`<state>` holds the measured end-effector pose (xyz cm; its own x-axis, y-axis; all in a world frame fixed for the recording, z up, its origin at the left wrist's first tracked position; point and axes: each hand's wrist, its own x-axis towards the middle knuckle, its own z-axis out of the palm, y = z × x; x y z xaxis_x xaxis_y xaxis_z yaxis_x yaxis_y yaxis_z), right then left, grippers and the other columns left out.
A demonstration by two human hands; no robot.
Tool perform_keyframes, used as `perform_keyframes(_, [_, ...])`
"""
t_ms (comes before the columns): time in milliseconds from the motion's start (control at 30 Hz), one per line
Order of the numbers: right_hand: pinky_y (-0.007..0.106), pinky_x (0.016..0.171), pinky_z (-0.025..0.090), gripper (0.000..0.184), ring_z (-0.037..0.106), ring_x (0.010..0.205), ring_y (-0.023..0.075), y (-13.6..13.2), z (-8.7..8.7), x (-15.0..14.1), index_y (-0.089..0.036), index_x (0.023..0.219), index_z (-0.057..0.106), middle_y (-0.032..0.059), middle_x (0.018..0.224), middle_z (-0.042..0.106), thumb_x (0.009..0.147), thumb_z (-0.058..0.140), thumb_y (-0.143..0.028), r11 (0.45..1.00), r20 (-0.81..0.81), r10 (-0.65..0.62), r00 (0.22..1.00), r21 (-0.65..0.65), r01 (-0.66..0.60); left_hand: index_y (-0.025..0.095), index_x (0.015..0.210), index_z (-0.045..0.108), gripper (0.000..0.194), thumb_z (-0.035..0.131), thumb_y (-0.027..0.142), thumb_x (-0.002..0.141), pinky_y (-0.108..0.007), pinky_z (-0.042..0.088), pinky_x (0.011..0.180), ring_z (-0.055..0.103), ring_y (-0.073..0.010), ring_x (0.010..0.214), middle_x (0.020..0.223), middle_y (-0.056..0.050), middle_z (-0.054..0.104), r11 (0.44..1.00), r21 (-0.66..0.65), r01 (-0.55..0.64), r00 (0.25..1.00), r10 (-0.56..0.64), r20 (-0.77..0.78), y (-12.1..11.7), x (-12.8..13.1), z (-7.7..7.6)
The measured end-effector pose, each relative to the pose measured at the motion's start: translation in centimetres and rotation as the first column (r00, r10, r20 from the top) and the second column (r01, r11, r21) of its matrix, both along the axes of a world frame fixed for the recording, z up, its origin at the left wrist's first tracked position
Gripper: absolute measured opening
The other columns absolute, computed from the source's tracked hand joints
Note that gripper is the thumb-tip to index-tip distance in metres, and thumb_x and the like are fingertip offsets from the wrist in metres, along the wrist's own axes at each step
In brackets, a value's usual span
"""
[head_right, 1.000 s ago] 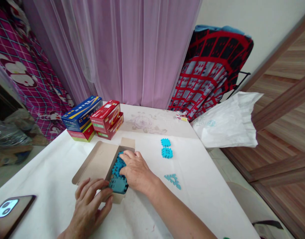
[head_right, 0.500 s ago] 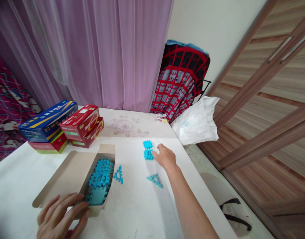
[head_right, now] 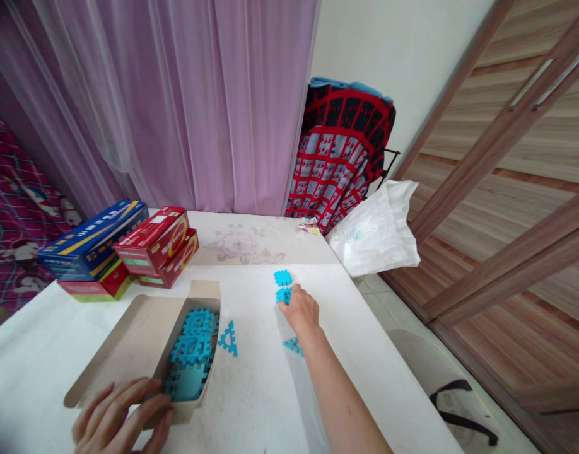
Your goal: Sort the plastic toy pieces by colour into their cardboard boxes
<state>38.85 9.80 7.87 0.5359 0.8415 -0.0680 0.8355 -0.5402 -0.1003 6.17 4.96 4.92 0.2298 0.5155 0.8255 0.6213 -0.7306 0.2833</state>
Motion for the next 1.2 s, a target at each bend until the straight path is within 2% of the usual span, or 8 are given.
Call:
perform_keyframes(200, [0.031, 0.08, 0.047, 0.038, 0.069, 0.099, 0.0235, -1.7, 2.3, -0.9, -0.02, 0.121, 0.056, 0.0082, 0.107, 0.073, 0.087, 0.058, -0.037, 0.975, -0.111, 0.158, 0.981, 0.177, -0.137, 0.028, 0.085, 0.068, 0.008, 0.06, 0.026, 0.088, -0.039, 0.034, 0.106, 0.061, -0.0169, 0.094, 0.091, -0.001, 0.071, 0.994, -0.113, 0.007, 1.0, -0.007, 0.002, -0.8, 0.0, 0.0])
perform_keyframes(400, [0.033, 0.089, 0.042, 0.034, 0.062, 0.103, 0.0219, -1.7, 5.8, -6.9, -0.023, 0.111, 0.063, 0.004, 0.109, 0.071, 0.079, 0.068, -0.031, 0.637, -0.081, 0.742, 0.665, 0.395, -0.662, 0.028, 0.083, 0.067, 0.01, 0.059, 0.027, 0.089, -0.038, 0.032, 0.108, 0.06, -0.0159, 0.094, 0.091, 0.0, 0.07, 0.991, -0.137, -0.001, 0.998, 0.008, 0.055, -1.3, 0.4, 0.3])
perform_keyframes(500, [0.035, 0.088, 0.039, 0.037, 0.059, 0.104, 0.0226, -0.1, 6.0, -9.2, -0.022, 0.112, 0.064, 0.0047, 0.109, 0.071, 0.078, 0.073, -0.033, 0.523, -0.018, 0.835, 0.551, 0.341, -0.781, 0.028, 0.083, 0.068, 0.011, 0.058, 0.029, 0.09, -0.037, 0.031, 0.108, 0.06, -0.016, 0.094, 0.091, 0.0, 0.07, 0.989, -0.146, 0.005, 0.998, 0.005, 0.068, -1.3, 0.4, 0.2])
perform_keyframes(767, [0.04, 0.091, 0.04, 0.046, 0.052, 0.118, 0.0285, 2.6, 4.3, -10.7, -0.019, 0.117, 0.063, 0.0129, 0.13, 0.062, 0.079, 0.076, -0.041, 0.342, 0.201, 0.898, 0.392, 0.243, -0.908, 0.028, 0.083, 0.067, 0.013, 0.057, 0.028, 0.09, -0.037, 0.031, 0.109, 0.06, -0.015, 0.095, 0.092, 0.0, 0.069, 0.992, -0.129, -0.005, 0.999, 0.01, 0.039, -1.2, 0.4, 0.1])
perform_keyframes(900, [0.036, 0.087, 0.043, 0.016, 0.06, 0.105, 0.0229, 1.5, 3.1, -8.9, -0.021, 0.103, 0.067, 0.0084, 0.115, 0.069, 0.09, 0.063, -0.029, 0.368, 0.261, 0.804, 0.533, 0.486, -0.793, 0.028, 0.083, 0.067, 0.012, 0.057, 0.028, 0.089, -0.036, 0.029, 0.111, 0.061, -0.0144, 0.095, 0.092, 0.001, 0.069, 0.989, -0.148, 0.005, 0.999, 0.002, 0.049, -1.2, 0.4, 0.1])
perform_keyframes(1000, [0.032, 0.086, 0.045, 0.018, 0.064, 0.093, 0.0185, 0.8, 2.1, -5.8, -0.021, 0.092, 0.068, 0.0047, 0.096, 0.072, 0.094, 0.05, -0.021, 0.425, 0.229, 0.715, 0.66, 0.607, -0.671, 0.028, 0.082, 0.068, 0.012, 0.058, 0.028, 0.089, -0.037, 0.03, 0.111, 0.061, -0.0147, 0.094, 0.091, 0.001, 0.07, 0.989, -0.149, 0.016, 0.998, -0.005, 0.069, -1.2, 0.4, -0.1])
perform_keyframes(1100, [0.03, 0.085, 0.046, 0.021, 0.066, 0.092, 0.0186, 0.9, 1.1, -1.6, -0.022, 0.088, 0.068, 0.0039, 0.094, 0.073, 0.092, 0.048, -0.023, 0.639, 0.119, 0.551, 0.826, 0.576, -0.51, 0.029, 0.082, 0.069, 0.014, 0.058, 0.03, 0.09, -0.037, 0.03, 0.109, 0.061, -0.0151, 0.093, 0.09, 0.001, 0.07, 0.99, -0.144, 0.003, 0.996, 0.009, 0.087, -1.2, 0.5, -0.3])
perform_keyframes(1200, [0.03, 0.083, 0.047, 0.021, 0.067, 0.092, 0.0189, 2.0, 0.4, 2.1, -0.022, 0.098, 0.069, 0.0054, 0.106, 0.072, 0.09, 0.049, -0.025, 0.895, 0.0, 0.248, 0.969, 0.382, -0.23, 0.028, 0.082, 0.069, 0.016, 0.056, 0.031, 0.091, -0.036, 0.032, 0.107, 0.061, -0.0152, 0.093, 0.09, 0.0, 0.071, 0.991, -0.134, 0.003, 0.996, 0.01, 0.094, -1.1, 0.4, -0.2])
